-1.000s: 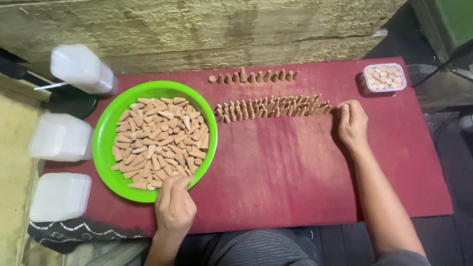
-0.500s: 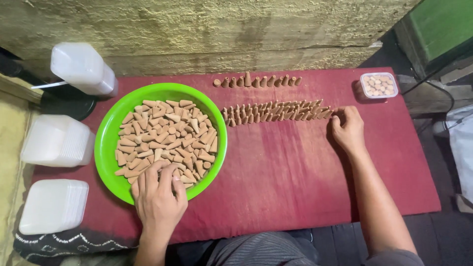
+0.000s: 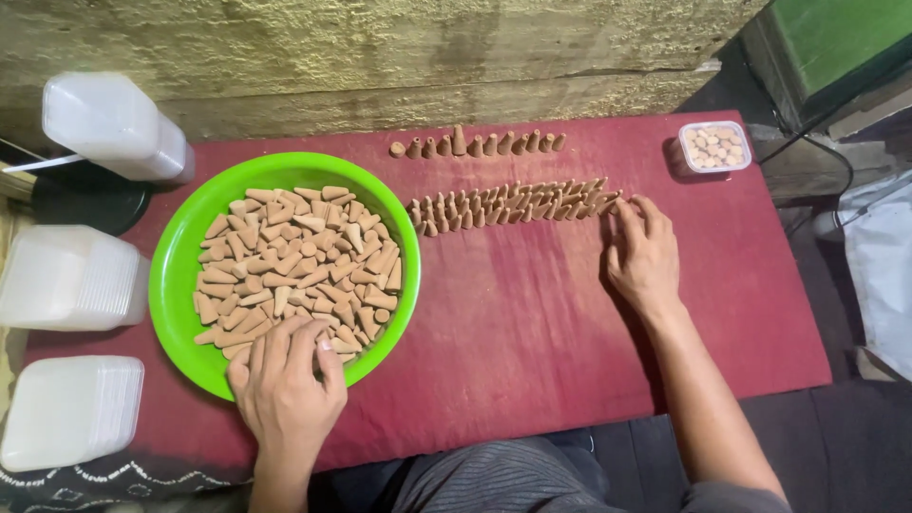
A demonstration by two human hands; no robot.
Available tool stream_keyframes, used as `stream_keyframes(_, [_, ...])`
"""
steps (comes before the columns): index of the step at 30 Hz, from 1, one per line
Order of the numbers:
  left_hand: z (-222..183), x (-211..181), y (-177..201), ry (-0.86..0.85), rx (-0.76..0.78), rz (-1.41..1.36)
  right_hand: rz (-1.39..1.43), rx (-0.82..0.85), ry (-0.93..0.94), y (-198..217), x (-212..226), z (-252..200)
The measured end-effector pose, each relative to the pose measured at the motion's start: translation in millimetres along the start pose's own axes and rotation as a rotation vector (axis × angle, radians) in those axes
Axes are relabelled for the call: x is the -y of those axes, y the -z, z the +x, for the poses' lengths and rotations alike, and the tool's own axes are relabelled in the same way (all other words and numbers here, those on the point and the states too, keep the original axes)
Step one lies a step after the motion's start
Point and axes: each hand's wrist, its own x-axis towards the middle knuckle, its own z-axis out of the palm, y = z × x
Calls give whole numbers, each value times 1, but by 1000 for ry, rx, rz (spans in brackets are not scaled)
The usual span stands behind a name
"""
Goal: Arranging incense cones from a bowl into organized rows on a work surface.
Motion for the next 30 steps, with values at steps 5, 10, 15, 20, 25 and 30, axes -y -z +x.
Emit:
stream_keyframes(5, [0, -1, 1, 3, -2, -7, -11, -52, 46, -2, 0, -2])
stream_keyframes(10, [2, -2, 2, -5, 13, -14, -93, -69, 154, -9, 7, -2])
stream_keyframes(15, [0, -1, 1, -5, 18, -21, -184, -97, 116, 0, 26, 5])
stream_keyframes(20, [2, -1, 2, -1, 29, -27, -175, -44, 135, -11, 18, 3])
stream_keyframes(25, [2, -1, 2, 0, 22, -27, -178, -30, 178, -18, 33, 8])
stream_keyframes(30, [1, 0, 2, 2, 43, -23, -164, 114, 90, -21, 37, 8])
